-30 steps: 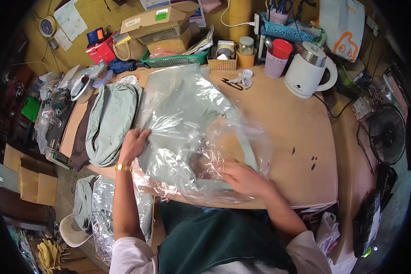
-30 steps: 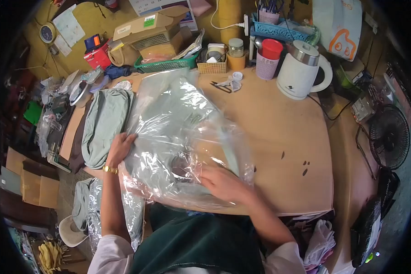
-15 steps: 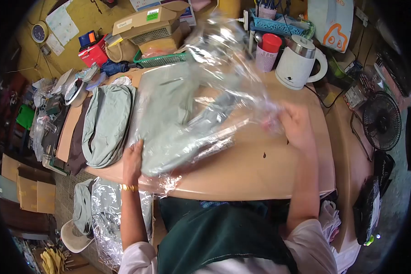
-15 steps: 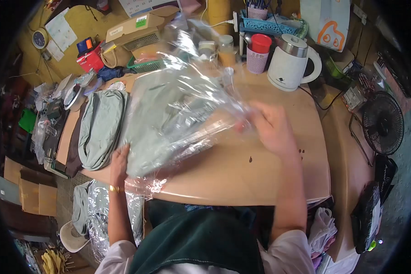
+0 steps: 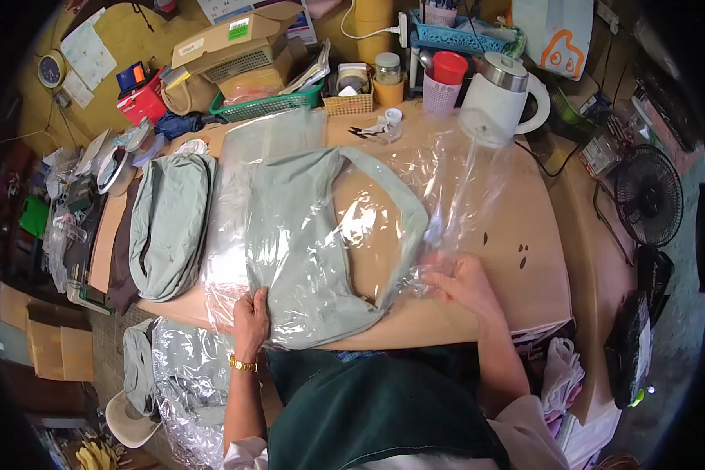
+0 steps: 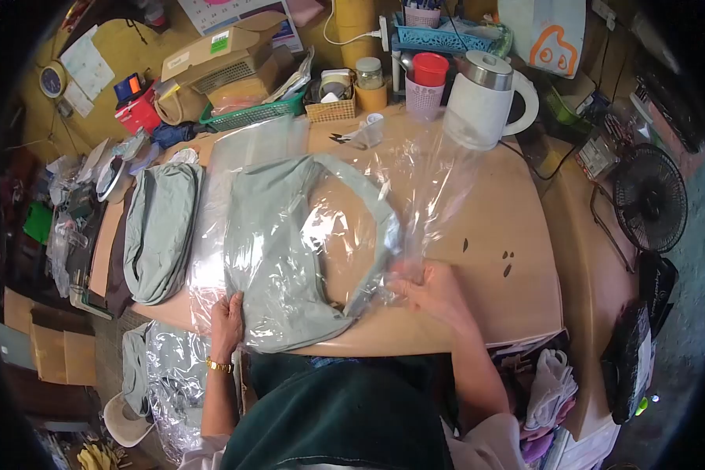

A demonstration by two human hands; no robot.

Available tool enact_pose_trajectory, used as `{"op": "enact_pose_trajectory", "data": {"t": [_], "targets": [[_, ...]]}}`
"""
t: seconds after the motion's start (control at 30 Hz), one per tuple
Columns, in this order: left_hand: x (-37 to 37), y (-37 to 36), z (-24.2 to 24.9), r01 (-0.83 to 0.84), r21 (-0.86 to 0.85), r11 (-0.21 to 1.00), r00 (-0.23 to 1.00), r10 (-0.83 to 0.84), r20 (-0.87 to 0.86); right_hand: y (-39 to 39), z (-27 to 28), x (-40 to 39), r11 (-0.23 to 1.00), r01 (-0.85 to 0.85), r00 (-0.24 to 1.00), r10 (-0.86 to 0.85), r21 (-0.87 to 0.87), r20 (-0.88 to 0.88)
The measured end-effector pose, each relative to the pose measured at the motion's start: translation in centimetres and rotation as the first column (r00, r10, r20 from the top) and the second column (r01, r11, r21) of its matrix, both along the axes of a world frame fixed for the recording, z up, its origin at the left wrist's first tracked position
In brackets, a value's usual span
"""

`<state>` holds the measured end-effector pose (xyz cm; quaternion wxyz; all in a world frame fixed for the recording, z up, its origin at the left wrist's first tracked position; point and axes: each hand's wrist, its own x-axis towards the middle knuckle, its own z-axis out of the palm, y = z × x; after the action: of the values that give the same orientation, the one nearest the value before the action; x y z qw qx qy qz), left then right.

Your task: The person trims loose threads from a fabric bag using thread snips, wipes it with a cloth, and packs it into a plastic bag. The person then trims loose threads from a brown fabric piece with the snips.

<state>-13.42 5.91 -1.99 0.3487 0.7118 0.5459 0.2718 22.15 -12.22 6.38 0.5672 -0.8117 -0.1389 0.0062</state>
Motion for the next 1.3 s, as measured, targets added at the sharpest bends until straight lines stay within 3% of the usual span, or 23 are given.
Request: {"op": "enact_pose_trajectory", "data": {"t": [0.1, 0.17, 0.23, 0.3, 0.37, 0.43, 0.5, 0.57, 0.6, 0.67, 0.7, 0.73, 0.77, 0.8, 0.87, 0.93, 0.97, 1.03, 1.1, 1.13, 1.17, 1.23, 1.3], "targets": [[-1.4, -1.1, 3.3, -0.049, 0.006, 0.999, 0.991, 0.049, -0.123, -4.5, -2.5, 5.9, 0.919, -0.394, 0.859, 0.372, 0.010, -0.351], [-3.1, -1.2, 0.0, -0.035, 0.003, 0.999, 0.995, 0.035, -0.092, -9.5, -8.0, 12.4, 0.918, -0.396, 0.864, 0.365, -0.022, -0.347], [-2.2, -2.0, 3.2, 0.019, 0.134, 0.991, 0.873, 0.049, -0.485, -12.0, -8.2, 13.1, 0.931, -0.353, 0.905, 0.314, -0.096, -0.287], [-2.0, -1.9, 6.3, -0.019, 0.410, 0.912, 0.930, 0.167, -0.328, -12.8, -7.5, 13.0, 0.943, -0.287, 0.943, 0.248, -0.166, -0.221], [-1.2, -1.2, 10.1, 0.044, 0.514, 0.857, 0.904, 0.184, -0.385, -12.4, -6.2, 12.3, 0.988, -0.154, 0.987, 0.155, -0.029, 0.048], [1.3, -0.7, 10.8, 0.183, 0.517, 0.836, 0.924, 0.033, -0.381, -8.1, -3.6, 7.3, 0.945, -0.327, 0.943, 0.324, -0.022, -0.080], [5.0, -1.4, 11.1, 0.380, 0.457, 0.804, 0.904, -0.218, -0.369, -4.9, -4.7, 4.4, 0.784, -0.617, 0.784, 0.605, -0.070, -0.143], [9.0, -3.0, 11.1, 0.466, 0.393, 0.793, 0.873, -0.340, -0.350, -3.3, -5.8, 3.4, 0.444, -0.896, 0.397, 0.798, -0.005, -0.453], [10.5, -3.7, 11.3, 0.554, 0.360, 0.751, 0.811, -0.390, -0.436, -3.9, -5.7, 4.2, 0.454, -0.891, 0.408, 0.795, -0.006, -0.449], [11.5, -3.9, 10.6, 0.635, 0.320, 0.703, 0.741, -0.437, -0.510, -6.7, -5.2, 7.4, 0.805, -0.589, 0.740, 0.503, -0.068, -0.446], [11.8, -3.5, 9.1, 0.653, 0.265, 0.709, 0.704, -0.440, -0.557, -8.4, -4.2, 8.4, 0.916, -0.350, 0.916, 0.290, -0.198, -0.278], [12.0, -3.4, 8.2, 0.668, 0.211, 0.713, 0.664, -0.444, -0.602, -11.2, -3.4, 10.2, 0.914, -0.256, 0.960, 0.203, -0.315, -0.192], [11.8, -3.6, 8.2, 0.676, 0.216, 0.705, 0.661, -0.450, -0.601, -14.3, -4.2, 12.1, 0.860, 0.016, 0.976, 0.098, -0.511, 0.195], [11.5, -3.7, 8.2, 0.689, 0.202, 0.696, 0.655, -0.479, -0.584, -16.2, -4.8, 13.3, 0.750, 0.337, 0.822, 0.061, -0.569, 0.567], [11.4, -3.8, 9.2, 0.695, 0.209, 0.688, 0.671, -0.517, -0.531, -14.7, 2.3, 9.8, 0.967, 0.238, 0.845, -0.162, -0.087, 0.510], [11.0, -3.1, 11.4, 0.664, 0.255, 0.703, 0.700, -0.465, -0.541, -9.1, 8.8, 0.8, 0.987, 0.003, 0.698, -0.116, 0.159, 0.706], [10.9, -2.5, 12.0, 0.620, 0.320, 0.716, 0.738, -0.395, -0.546, -6.5, 10.0, -2.5, 0.973, -0.199, 0.585, 0.022, 0.117, 0.811], [10.9, 0.1, 9.5, 0.596, 0.396, 0.698, 0.763, -0.341, -0.549, -1.3, 7.6, -5.4, 0.826, -0.506, 0.362, 0.463, -0.246, 0.809], [11.5, 1.3, 5.8, 0.557, 0.472, 0.683, 0.795, -0.274, -0.541, 4.1, 3.8, -5.4, 0.647, -0.466, 0.345, 0.761, -0.603, 0.550], [11.6, 1.7, 3.8, 0.589, 0.409, 0.697, 0.720, -0.223, -0.657, 6.3, 2.1, -4.4, 0.538, -0.409, 0.381, 0.835, -0.737, 0.398], [11.4, 2.0, 2.8, 0.611, 0.341, 0.715, 0.626, -0.173, -0.760, 7.9, 0.9, -3.0, 0.445, -0.340, 0.457, 0.848, -0.829, 0.268], [11.7, 1.0, 2.3, 0.533, 0.306, 0.789, 0.745, -0.267, -0.611, 9.5, -0.4, 0.2, 0.335, -0.241, 0.635, 0.764, -0.911, 0.113], [11.9, 0.4, 1.9, 0.448, 0.286, 0.847, 0.756, -0.188, -0.627, 8.6, -1.4, 3.4, 0.380, -0.205, 0.832, 0.553, -0.902, 0.044]]}}
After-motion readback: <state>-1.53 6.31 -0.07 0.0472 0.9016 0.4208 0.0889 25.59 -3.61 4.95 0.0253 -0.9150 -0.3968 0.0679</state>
